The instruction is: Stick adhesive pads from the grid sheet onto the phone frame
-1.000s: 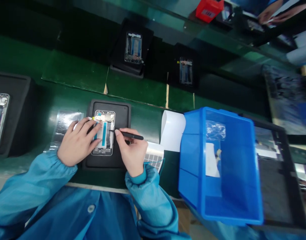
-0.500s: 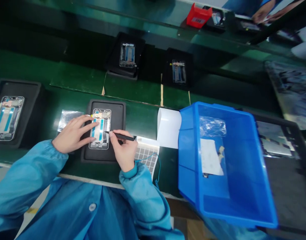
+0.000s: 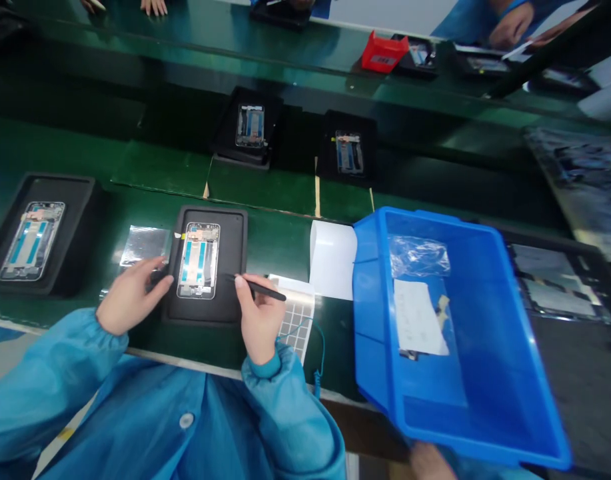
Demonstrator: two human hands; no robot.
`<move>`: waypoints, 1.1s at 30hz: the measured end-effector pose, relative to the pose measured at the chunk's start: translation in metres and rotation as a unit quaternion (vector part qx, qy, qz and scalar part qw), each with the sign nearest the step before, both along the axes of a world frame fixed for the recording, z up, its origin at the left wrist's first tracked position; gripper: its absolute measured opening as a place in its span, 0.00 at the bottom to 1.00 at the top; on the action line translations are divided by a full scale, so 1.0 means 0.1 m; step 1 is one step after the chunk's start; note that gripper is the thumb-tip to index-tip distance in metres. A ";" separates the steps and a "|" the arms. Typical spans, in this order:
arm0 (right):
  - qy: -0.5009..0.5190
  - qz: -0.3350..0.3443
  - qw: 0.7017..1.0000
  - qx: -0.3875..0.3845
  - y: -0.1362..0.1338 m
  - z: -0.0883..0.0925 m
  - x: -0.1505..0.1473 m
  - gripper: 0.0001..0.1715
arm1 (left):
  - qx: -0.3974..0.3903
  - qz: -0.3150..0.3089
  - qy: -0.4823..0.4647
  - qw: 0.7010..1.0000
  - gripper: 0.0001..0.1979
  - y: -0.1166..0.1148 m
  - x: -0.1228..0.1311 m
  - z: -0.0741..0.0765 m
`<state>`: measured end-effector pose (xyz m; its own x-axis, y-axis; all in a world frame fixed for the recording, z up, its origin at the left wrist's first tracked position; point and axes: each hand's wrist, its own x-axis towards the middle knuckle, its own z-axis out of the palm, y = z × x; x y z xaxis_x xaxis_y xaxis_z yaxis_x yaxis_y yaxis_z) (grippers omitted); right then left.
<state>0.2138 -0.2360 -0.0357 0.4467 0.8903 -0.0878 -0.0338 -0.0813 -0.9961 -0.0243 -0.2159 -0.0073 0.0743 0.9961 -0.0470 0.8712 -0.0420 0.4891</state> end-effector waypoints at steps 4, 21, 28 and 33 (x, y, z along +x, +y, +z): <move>0.066 0.016 0.998 -0.008 -0.14 -0.04 -0.07 0.14 | 0.002 0.019 -0.058 0.998 0.23 -0.14 0.21 -0.05; 0.082 -0.044 0.996 0.004 0.09 -0.01 -0.29 0.19 | 0.003 0.066 -0.092 0.994 0.24 -0.07 0.24 -0.14; 0.137 -0.061 0.984 0.095 0.06 0.40 -0.35 0.11 | 0.025 0.154 -0.337 0.929 0.27 0.06 -0.15 0.33; 0.114 -0.074 0.985 0.103 0.00 0.49 0.01 0.10 | 0.082 0.346 -0.360 0.863 0.34 0.13 -1.21 0.91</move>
<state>0.2145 -0.2363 0.0138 0.5630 0.8261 -0.0247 -0.2554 0.1454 -0.9558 -0.1452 -0.2028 0.0836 -0.5895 0.8027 -0.0902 0.1884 0.2453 0.9510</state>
